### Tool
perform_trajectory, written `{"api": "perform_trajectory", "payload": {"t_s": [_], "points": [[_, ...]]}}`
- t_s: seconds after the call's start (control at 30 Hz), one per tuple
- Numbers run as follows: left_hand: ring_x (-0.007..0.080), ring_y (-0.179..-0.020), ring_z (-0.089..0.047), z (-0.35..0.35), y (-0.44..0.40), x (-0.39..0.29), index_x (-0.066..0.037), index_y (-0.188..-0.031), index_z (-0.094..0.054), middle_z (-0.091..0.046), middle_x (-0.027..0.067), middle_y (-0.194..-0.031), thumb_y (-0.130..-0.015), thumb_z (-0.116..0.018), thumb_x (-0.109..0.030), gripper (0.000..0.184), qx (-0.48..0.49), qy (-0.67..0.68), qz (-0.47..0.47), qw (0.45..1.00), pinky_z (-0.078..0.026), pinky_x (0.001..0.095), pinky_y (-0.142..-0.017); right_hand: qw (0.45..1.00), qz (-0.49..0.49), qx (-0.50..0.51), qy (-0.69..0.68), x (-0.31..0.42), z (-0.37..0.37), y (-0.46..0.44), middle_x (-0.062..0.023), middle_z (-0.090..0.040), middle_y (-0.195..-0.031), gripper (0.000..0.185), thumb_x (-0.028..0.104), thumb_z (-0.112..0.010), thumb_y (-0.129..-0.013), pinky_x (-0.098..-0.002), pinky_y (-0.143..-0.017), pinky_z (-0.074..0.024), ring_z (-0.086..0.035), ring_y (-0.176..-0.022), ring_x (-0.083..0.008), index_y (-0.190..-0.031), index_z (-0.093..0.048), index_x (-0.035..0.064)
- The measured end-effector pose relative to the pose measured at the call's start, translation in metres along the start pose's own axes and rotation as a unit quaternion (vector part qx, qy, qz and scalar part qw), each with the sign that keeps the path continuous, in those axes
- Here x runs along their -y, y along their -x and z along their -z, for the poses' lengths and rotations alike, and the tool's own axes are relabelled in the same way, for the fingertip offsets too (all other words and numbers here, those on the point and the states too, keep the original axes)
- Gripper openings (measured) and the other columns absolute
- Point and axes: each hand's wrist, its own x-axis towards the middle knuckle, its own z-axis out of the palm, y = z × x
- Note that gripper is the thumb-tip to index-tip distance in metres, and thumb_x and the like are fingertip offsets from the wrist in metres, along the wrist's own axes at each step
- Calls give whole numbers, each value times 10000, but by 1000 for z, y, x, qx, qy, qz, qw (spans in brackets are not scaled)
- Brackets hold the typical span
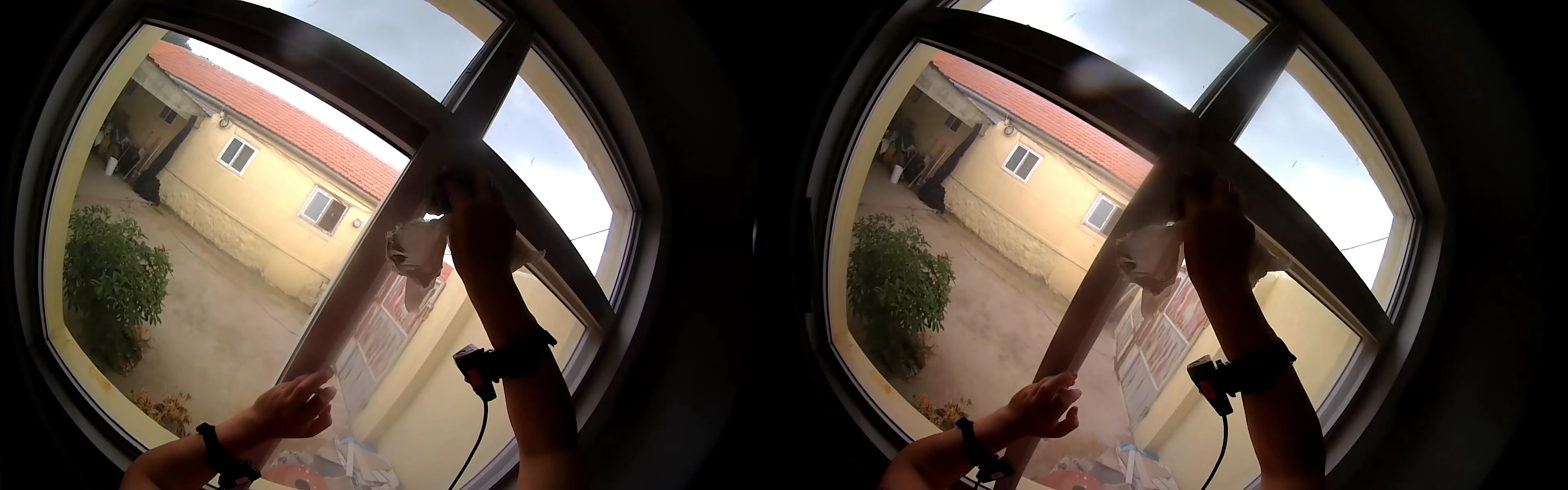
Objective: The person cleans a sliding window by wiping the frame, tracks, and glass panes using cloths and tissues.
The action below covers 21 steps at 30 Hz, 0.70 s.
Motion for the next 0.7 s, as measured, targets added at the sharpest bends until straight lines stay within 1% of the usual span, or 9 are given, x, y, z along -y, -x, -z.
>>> {"api": "perform_trajectory", "payload": {"t_s": [0.17, 0.23, 0.27, 0.37, 0.47, 0.53, 0.57, 0.63, 0.7], "points": [[264, -803, -617, 3, -3, -1, -18, -965, -511, -490, 174, -1105, -693, -615, -101, 303, -2, -5, -4, 1000, -529, 307, -674, 999, 11, -49, 5, -4, -19, -2, -101, -555, -1029, 195, 65, -558, -798, -385, -727, -518, -586, -909, -270, -973, -626, 115], [263, -806, -620, 3, -3, -2, -21, -962, -516, -491, 176, -1113, -693, -614, -101, 297, -10, -22, -4, 1000, -529, 306, -674, 996, 26, -22, 80, -3, -14, -2, -114, -527, -989, 148, 130, -556, -817, -352, -639, -536, -580, -890, -258, -957, -590, 95], [263, -806, -620, 3, -3, -2, -21, -962, -516, -491, 176, -1113, -693, -614, -101, 297, -9, -22, -4, 1000, -529, 306, -674, 996, 26, -21, 80, -3, -11, -1, -114, -527, -989, 148, 130, -556, -817, -352, -639, -536, -580, -890, -258, -957, -590, 95], [262, -814, -620, 3, -3, -1, -27, -956, -522, -497, 169, -1102, -689, -616, -102, 293, -19, 9, 6, 1000, -529, 304, -678, 998, -10, 14, 58, -3, -4, -1, -119, -530, -1017, 176, 139, -562, -812, -345, -646, -537, -584, -894, -268, -981, -594, 101], [269, -827, -618, 1, 0, -2, -31, -958, -527, -502, 165, -1092, -688, -615, -101, 292, -10, 18, 6, 1000, -530, 303, -682, 999, 4, -9, 37, -6, -6, 0, -117, -533, -1034, 209, 124, -561, -799, -361, -675, -534, -585, -897, -287, -1002, -608, 105], [274, -828, -618, 2, -1, -3, -28, -973, -526, -504, 165, -1086, -694, -613, -106, 303, -17, -7, 6, 1000, -531, 305, -681, 994, 51, -86, -52, -11, -19, -2, -131, -544, -1027, 251, 85, -553, -779, -384, -711, -523, -595, -880, -309, -1021, -617, 103], [274, -828, -618, 2, 0, -2, -28, -973, -526, -504, 165, -1086, -694, -613, -106, 303, -15, -8, 9, 1000, -531, 305, -681, 994, 51, -84, -55, -15, -22, -2, -131, -544, -1027, 251, 85, -553, -779, -384, -711, -523, -595, -880, -309, -1021, -617, 103], [278, -827, -618, 3, 4, -1, -26, -987, -527, -507, 166, -1078, -700, -613, -112, 312, 18, 45, 42, 998, -530, 306, -678, 986, -1, 43, -163, -13, -14, -4, -152, -555, -995, 253, 67, -534, -774, -397, -740, -511, -605, -863, -318, -1007, -629, 92], [280, -831, -618, 1, 5, -2, -23, -989, -527, -509, 166, -1074, -698, -613, -105, 314, 1, 51, 38, 998, -533, 310, -682, 979, -32, 86, -183, -3, 4, 6, -160, -563, -977, 224, 77, -556, -774, -392, -745, -509, -613, -847, -320, -982, -639, 86]]}}
